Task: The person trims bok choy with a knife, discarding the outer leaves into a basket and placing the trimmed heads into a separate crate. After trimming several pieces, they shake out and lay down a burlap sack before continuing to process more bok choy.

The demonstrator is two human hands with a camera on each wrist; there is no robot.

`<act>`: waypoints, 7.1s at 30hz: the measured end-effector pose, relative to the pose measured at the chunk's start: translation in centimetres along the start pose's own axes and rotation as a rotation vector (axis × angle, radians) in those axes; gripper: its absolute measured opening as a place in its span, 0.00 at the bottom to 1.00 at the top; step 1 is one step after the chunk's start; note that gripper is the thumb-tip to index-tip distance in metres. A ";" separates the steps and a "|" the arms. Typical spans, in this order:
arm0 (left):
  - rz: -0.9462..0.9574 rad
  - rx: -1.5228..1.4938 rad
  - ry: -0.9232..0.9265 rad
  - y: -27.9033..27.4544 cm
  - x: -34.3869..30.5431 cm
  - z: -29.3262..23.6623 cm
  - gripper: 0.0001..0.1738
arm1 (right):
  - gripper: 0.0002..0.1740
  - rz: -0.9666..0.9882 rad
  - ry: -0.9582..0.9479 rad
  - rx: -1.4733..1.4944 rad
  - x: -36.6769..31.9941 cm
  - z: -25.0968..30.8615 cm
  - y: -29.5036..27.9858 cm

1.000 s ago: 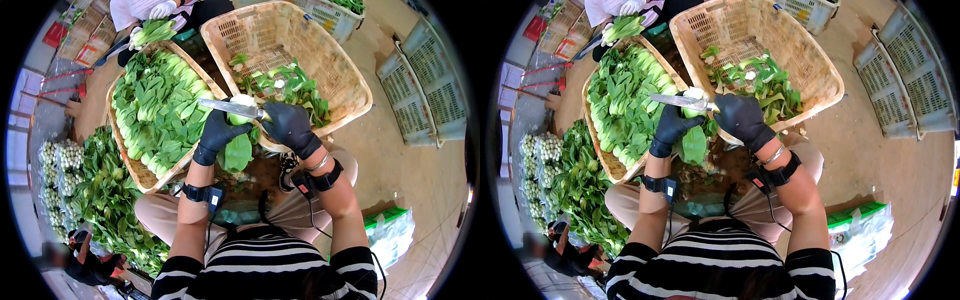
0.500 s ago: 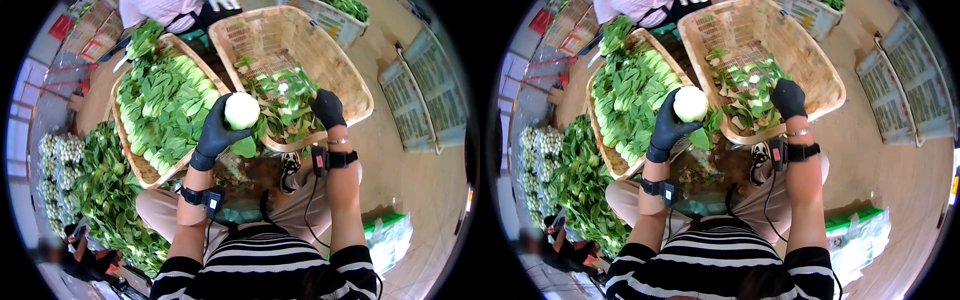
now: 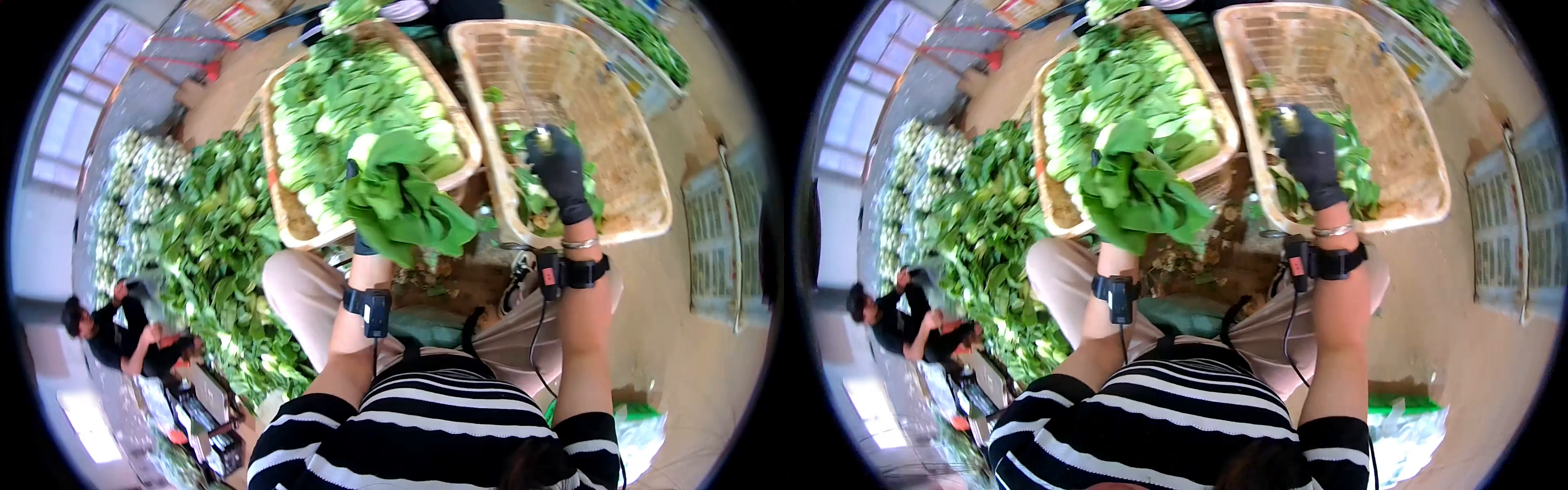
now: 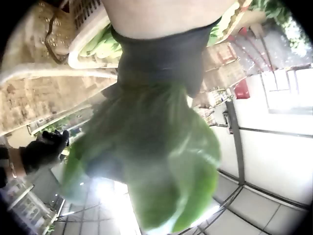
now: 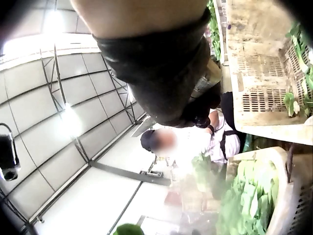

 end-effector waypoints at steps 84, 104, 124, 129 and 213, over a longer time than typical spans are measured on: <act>0.283 2.738 -0.150 -6.5 7.4 -23.2 0.37 | 0.16 0.363 0.180 0.118 -0.7 6.5 3.0; 0.482 1.583 -0.110 0.6 2.4 1.9 0.39 | 0.22 0.554 0.248 0.611 -5.0 6.4 3.9; 0.833 1.662 -0.040 1.9 5.8 12.1 0.32 | 0.08 0.078 0.019 -0.379 -4.3 1.9 -4.0; 0.664 1.667 -0.074 4.3 5.9 13.4 0.35 | 0.11 0.182 0.519 -0.671 -4.0 -12.5 -8.0; -0.020 0.656 0.391 -3.5 -17.9 -21.6 0.42 | 0.13 0.487 0.581 -0.024 -1.2 -11.4 -6.0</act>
Point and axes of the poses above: each hand's wrist, its own x-axis towards the middle knuckle, its own y-axis out of the palm, z = x × y, the point moved 3 cm from there along x, towards the middle knuckle, and after that the axes turned 11 degrees about y, right-handed, at the moved point
